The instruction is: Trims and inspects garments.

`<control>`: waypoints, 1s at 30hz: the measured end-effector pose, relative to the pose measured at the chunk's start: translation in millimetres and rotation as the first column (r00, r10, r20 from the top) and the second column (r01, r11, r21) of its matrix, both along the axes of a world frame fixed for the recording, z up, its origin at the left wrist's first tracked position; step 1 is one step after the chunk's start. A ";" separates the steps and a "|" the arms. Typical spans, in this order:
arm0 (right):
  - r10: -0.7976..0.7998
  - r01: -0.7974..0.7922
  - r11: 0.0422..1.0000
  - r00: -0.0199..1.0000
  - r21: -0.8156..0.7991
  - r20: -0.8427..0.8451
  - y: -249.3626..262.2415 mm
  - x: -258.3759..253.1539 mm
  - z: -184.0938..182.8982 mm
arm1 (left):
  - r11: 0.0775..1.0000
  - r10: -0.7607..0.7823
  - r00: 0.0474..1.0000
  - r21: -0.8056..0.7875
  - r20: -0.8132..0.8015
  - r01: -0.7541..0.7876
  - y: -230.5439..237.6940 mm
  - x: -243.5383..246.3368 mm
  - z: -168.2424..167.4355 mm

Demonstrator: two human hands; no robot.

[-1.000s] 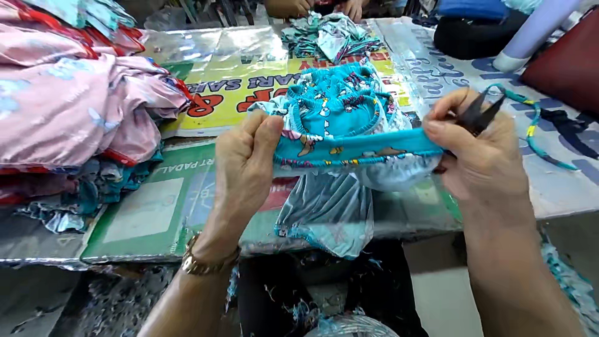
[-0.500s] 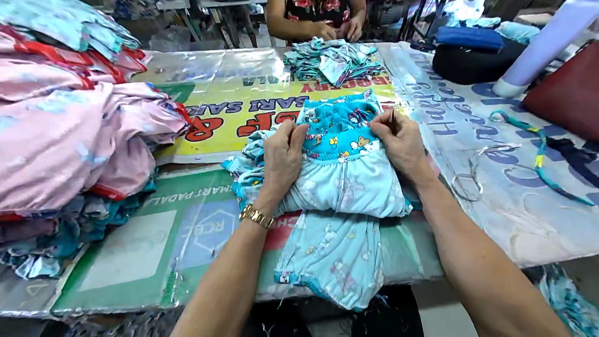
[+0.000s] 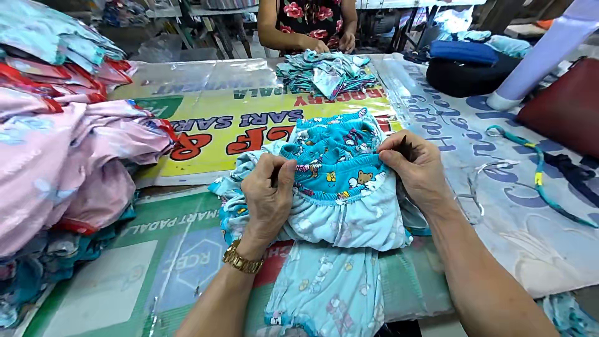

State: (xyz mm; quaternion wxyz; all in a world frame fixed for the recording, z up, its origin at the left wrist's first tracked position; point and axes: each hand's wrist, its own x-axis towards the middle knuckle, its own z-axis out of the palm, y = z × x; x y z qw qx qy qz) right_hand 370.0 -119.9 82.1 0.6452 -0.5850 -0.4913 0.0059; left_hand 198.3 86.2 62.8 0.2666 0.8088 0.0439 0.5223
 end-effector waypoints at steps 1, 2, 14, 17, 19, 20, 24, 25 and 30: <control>-0.027 0.028 0.999 0.999 -0.036 0.031 1.6 -0.8 -1.5 | 1.000 -0.002 0.999 0.015 -0.044 0.003 0.8 -0.6 0.2; -0.058 0.065 0.994 0.995 -0.089 0.083 3.8 -1.8 -3.4 | 1.000 0.003 0.994 0.029 -0.109 0.000 1.5 -1.6 0.8; 0.007 0.145 0.958 0.849 -0.246 0.529 -51.9 -138.9 1.7 | 0.988 0.075 0.822 0.153 -0.565 0.015 -10.7 -59.4 47.8; 0.091 0.251 0.888 0.726 -0.386 0.681 -74.9 -198.3 -52.4 | 0.979 0.022 0.833 0.179 -0.553 0.094 -41.3 -126.7 26.8; 0.031 0.404 0.826 0.663 -0.393 0.748 -83.2 -215.4 -80.0 | 0.983 -0.038 0.848 0.131 -0.528 0.126 -54.6 -163.2 -10.7; -0.006 0.452 0.804 0.656 -0.386 0.754 -85.8 -218.1 -88.0 | 0.990 -0.036 0.873 0.100 -0.486 0.096 -64.5 -180.7 -28.6; -0.079 0.427 0.823 0.739 -0.375 0.669 -98.7 -219.3 -90.2 | 0.984 -0.116 0.957 -0.164 -0.265 0.074 -132.6 -223.3 -69.8; -0.076 0.403 0.840 0.750 -0.363 0.657 -100.9 -219.2 -88.8 | 0.942 -0.238 0.928 -0.301 -0.286 0.149 -151.1 -223.5 -74.9; -0.062 0.332 0.887 0.774 -0.321 0.630 -109.6 -221.6 -80.3 | 0.442 -0.598 0.799 -0.859 -0.066 0.260 -187.9 -190.4 -79.6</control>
